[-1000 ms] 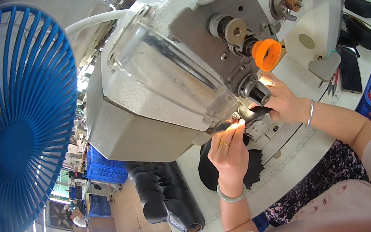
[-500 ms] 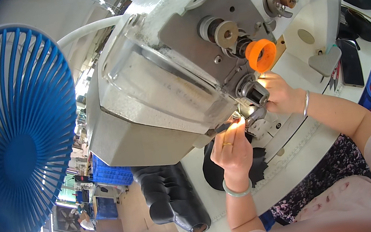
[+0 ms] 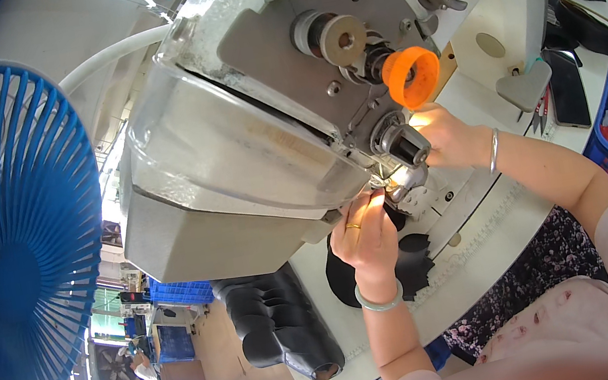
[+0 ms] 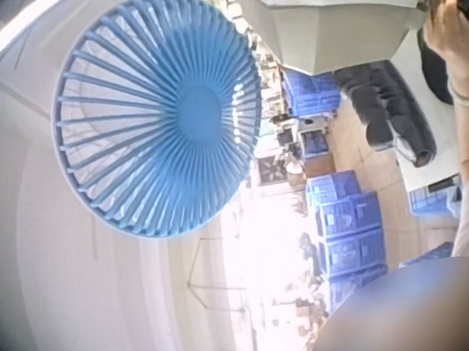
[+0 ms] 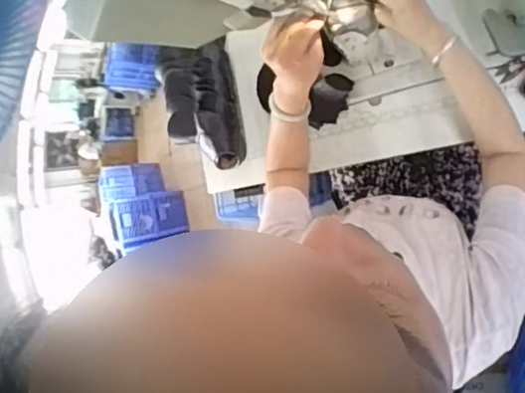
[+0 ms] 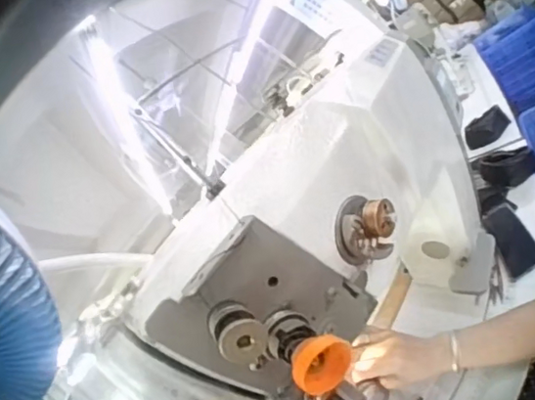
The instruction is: Stitching leather shoe components using an industrial sewing machine.
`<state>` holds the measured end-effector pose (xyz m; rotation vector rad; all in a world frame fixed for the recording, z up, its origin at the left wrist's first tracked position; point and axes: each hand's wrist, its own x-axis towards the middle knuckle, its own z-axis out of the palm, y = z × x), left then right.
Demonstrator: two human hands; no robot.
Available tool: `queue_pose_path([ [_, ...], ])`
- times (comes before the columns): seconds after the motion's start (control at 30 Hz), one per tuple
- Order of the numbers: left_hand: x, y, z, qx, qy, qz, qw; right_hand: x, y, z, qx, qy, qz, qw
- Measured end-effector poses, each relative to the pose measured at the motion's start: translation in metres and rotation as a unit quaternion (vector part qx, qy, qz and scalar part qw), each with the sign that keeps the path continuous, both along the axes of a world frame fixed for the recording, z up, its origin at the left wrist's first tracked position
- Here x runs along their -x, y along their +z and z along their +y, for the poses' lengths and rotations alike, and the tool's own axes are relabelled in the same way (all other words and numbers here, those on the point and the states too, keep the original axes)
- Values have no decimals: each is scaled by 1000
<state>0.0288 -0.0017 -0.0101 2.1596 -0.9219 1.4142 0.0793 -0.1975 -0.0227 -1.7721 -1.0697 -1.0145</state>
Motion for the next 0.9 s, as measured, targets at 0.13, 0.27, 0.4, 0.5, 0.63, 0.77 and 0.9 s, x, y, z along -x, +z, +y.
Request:
queue_pose_path([
  [0.13,0,0,-1,-7,-1,5,1000,-3,-1,-4,-1,-3,-34,999],
  [0.27,1,-2,3,13,-28,4,999,12,13,-22,63,52,65,995],
  [0.4,10,1,5,0,14,18,1000,28,30,-33,94,53,259,960],
  [0.5,22,5,-2,27,20,54,998,40,24,-33,87,-36,306,947],
  [0.63,56,0,-4,260,-72,388,881,88,-11,-31,4,-153,255,955],
  [0.77,83,-22,-17,464,-358,604,540,144,-38,-16,203,-99,37,973],
  [0.9,91,-64,-12,468,-343,592,559,159,-29,-26,308,-53,49,949],
])
